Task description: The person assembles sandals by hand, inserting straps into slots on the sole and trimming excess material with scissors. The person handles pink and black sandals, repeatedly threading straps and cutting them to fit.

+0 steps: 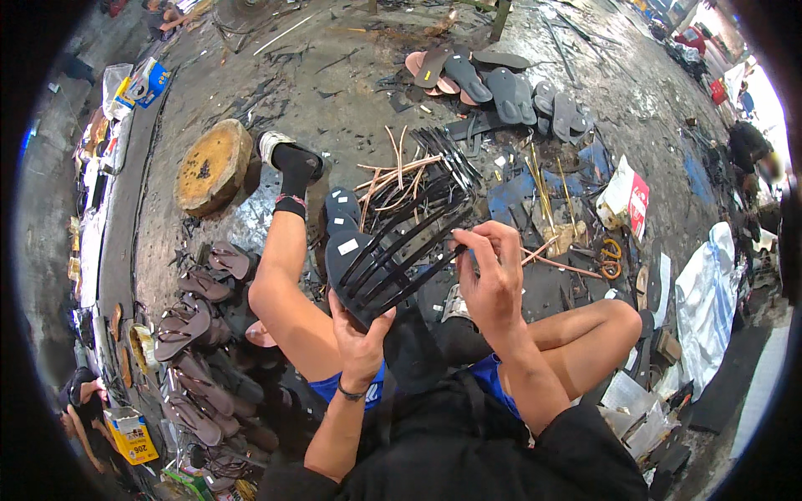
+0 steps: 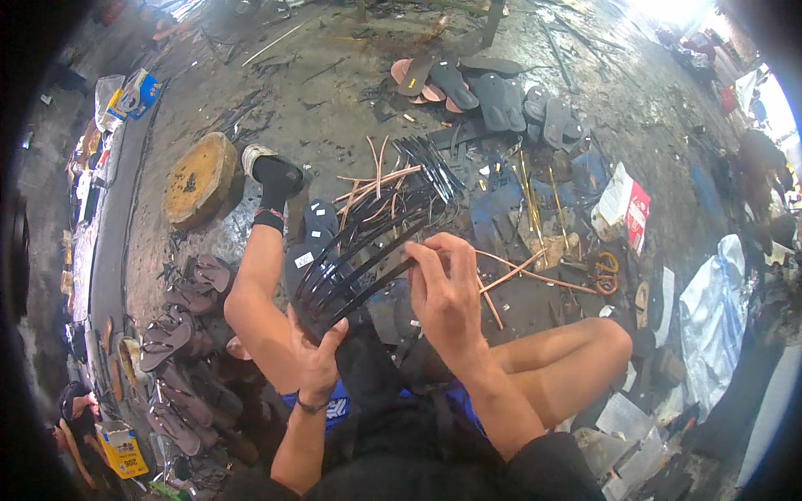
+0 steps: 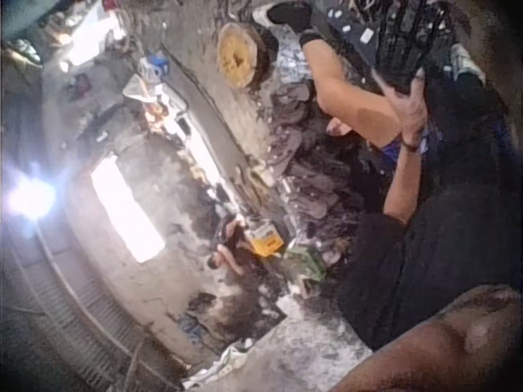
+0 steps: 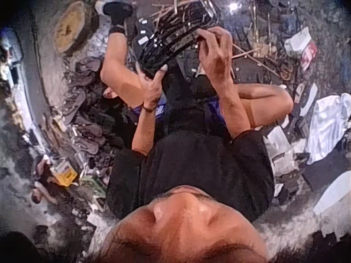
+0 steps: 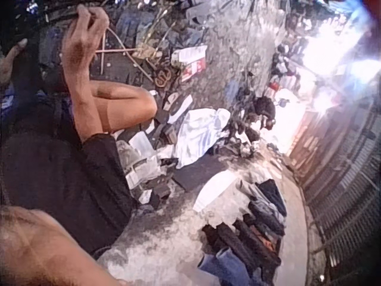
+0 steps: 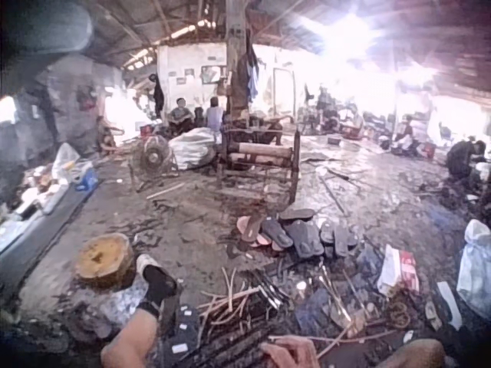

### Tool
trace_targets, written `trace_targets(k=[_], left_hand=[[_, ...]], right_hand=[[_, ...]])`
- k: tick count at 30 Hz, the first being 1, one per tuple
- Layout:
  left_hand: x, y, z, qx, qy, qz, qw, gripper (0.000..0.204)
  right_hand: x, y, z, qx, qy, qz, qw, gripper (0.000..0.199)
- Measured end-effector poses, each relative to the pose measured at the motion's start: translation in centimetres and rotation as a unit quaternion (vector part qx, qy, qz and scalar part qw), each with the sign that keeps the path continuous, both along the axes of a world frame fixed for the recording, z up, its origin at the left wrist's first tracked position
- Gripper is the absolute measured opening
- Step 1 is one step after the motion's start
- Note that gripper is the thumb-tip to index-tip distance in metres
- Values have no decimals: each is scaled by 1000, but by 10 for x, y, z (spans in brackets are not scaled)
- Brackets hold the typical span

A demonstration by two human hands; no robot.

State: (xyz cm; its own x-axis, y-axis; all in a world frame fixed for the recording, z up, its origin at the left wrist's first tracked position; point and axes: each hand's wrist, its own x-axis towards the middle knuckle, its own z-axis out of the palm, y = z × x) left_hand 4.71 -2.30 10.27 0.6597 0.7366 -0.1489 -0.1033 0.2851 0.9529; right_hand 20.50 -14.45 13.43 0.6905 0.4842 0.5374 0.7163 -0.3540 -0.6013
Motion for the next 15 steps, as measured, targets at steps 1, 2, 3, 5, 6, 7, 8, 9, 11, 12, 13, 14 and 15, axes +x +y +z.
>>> trace_targets(k=[1,2,3,5,6,7,8,9,11,12,13,14,15], left_hand=[[0,-2,1,-10,-1,7,1000,69],[2,-2,2,9,-9,10,1000,69],[4,-3,1,25,-15,14,999,68],[4,-2,3,51,-12,16,998,67],[3,-2,4,59,-1,11,998,66],[3,-3,6,67,9,7,998,66],[4,-3,7,86,9,12,996,66],[6,-4,8,107,7,18,994,66],[7,-5,8,135,14,29,990,68],[6,-7,6,142,23,33,989,68],[5,-8,4,148,31,38,988,69],[6,-9,3,160,34,37,986,70],[6,-9,2,172,36,37,984,71]], right_hand=[[2,-1,-3,-15,-7,10,1000,39],[2,-2,-6,-31,-15,21,999,37],[-6,-1,-4,21,129,62,989,29],[-24,0,9,102,395,115,906,27],[-32,0,12,140,516,135,834,25],[-36,2,8,146,497,140,844,22],[-37,2,8,106,451,136,875,23],[-37,2,9,67,402,134,903,23],[-35,3,13,17,350,123,928,21],[-34,2,16,7,349,114,930,18],[-33,2,18,-3,348,106,931,16],[-33,1,19,-13,347,97,933,16],[-32,2,20,-26,358,99,928,17]])
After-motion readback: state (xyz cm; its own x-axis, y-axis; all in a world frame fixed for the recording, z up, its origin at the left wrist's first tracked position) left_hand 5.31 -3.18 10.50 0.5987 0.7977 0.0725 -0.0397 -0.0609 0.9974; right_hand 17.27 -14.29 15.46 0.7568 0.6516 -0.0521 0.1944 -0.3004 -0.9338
